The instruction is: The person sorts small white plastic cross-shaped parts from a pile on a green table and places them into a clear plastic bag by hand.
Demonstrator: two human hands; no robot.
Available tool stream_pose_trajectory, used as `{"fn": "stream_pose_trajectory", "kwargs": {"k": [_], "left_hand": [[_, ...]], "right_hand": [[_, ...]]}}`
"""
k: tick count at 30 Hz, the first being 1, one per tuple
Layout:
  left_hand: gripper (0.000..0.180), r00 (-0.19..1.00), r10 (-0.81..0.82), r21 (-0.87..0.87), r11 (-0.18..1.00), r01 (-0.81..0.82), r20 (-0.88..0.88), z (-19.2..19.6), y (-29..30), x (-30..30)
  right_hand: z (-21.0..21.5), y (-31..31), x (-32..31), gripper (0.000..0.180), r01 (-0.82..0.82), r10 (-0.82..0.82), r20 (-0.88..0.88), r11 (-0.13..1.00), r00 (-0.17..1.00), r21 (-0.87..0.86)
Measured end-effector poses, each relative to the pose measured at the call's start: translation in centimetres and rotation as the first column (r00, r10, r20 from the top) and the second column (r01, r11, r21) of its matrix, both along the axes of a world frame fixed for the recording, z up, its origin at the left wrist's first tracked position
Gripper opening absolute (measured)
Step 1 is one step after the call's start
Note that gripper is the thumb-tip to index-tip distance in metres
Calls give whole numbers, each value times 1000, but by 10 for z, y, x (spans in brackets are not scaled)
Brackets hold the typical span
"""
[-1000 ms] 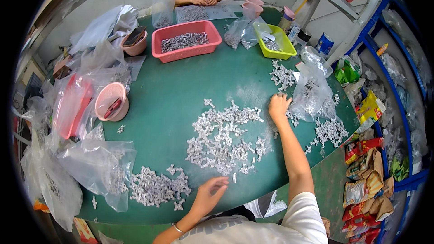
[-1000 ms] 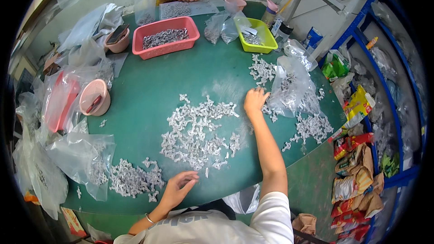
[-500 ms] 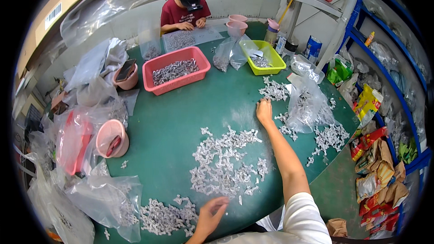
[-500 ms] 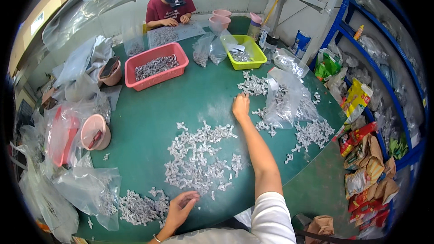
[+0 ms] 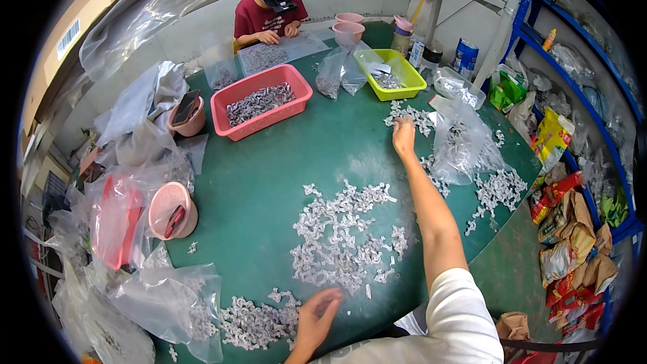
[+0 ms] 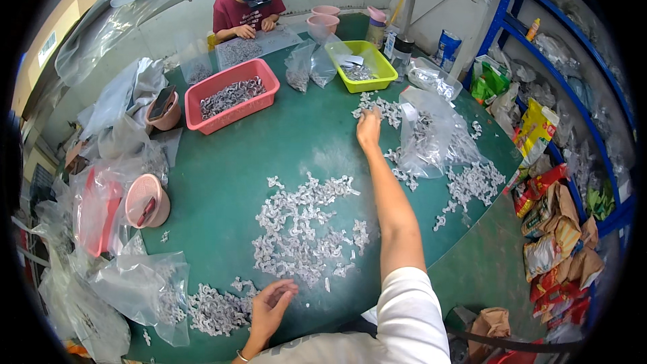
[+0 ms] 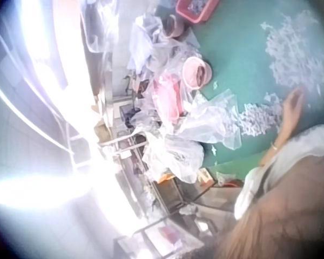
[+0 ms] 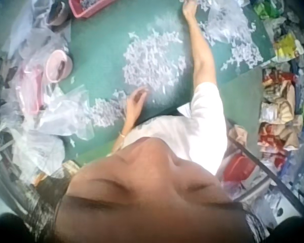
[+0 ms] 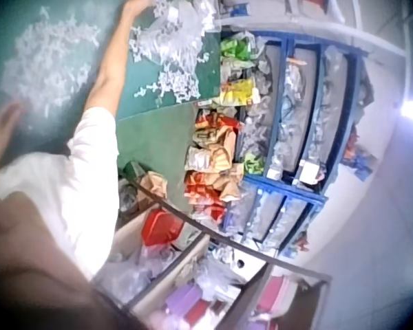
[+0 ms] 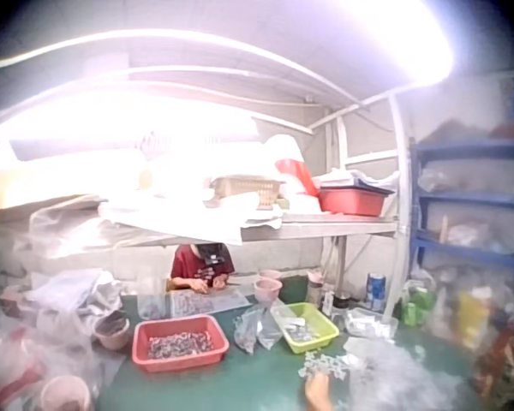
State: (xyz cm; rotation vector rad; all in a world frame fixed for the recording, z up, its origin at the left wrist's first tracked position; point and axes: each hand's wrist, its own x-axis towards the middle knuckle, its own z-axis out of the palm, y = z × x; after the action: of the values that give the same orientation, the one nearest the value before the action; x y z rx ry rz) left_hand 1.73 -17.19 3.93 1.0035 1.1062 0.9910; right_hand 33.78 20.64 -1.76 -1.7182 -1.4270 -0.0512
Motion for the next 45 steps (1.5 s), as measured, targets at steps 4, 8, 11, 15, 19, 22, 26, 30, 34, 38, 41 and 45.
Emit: {"fn": "stream_pose_trajectory", "kwargs": {"k": [4,8,11,15,19,22,26,30,34,38,41,45], "left_hand": [[24,999,8,17,1000,-7,-35,1,-9,1],[25,987,-52,83,994,65,-150,3,-13,6],[25,990,-69,133,987,86,-125,2,-18,13],[26,987,-111,147,981,127,-117,-2,-25,19],[25,983,-99,153,981,123,-154,2,-30,21],[25,988,-78,137,986,96,-134,-3,-34,18],[25,985,-101,138,983,120,-140,-5,-34,21],[25,989,-73,117,989,88,-131,-4,-34,20],[25,986,-88,111,988,104,-140,-5,-34,20],[25,985,-105,123,985,122,-136,-5,-30,25],[25,984,-94,117,987,112,-151,-2,-29,25],[25,987,-96,108,988,111,-130,-7,-27,27]], "right_hand": [[27,-70,-19,19,-183,190,269,982,944,-51],[54,-162,-17,18,-245,337,227,902,914,-355],[46,-183,6,19,-171,238,326,960,915,-223],[28,-176,22,23,-98,150,512,987,846,-128],[18,-178,20,21,-91,160,442,980,883,-175],[20,-178,27,21,-162,185,204,979,961,-125],[22,-166,68,22,-177,183,100,982,978,-71],[29,-170,86,28,-43,111,546,990,831,-134],[32,-170,102,27,20,74,768,993,636,-112],[39,-174,113,8,22,-22,685,1000,728,9],[51,-192,97,10,17,-60,434,995,899,103],[27,-234,83,8,-59,120,211,959,970,-276]]}}
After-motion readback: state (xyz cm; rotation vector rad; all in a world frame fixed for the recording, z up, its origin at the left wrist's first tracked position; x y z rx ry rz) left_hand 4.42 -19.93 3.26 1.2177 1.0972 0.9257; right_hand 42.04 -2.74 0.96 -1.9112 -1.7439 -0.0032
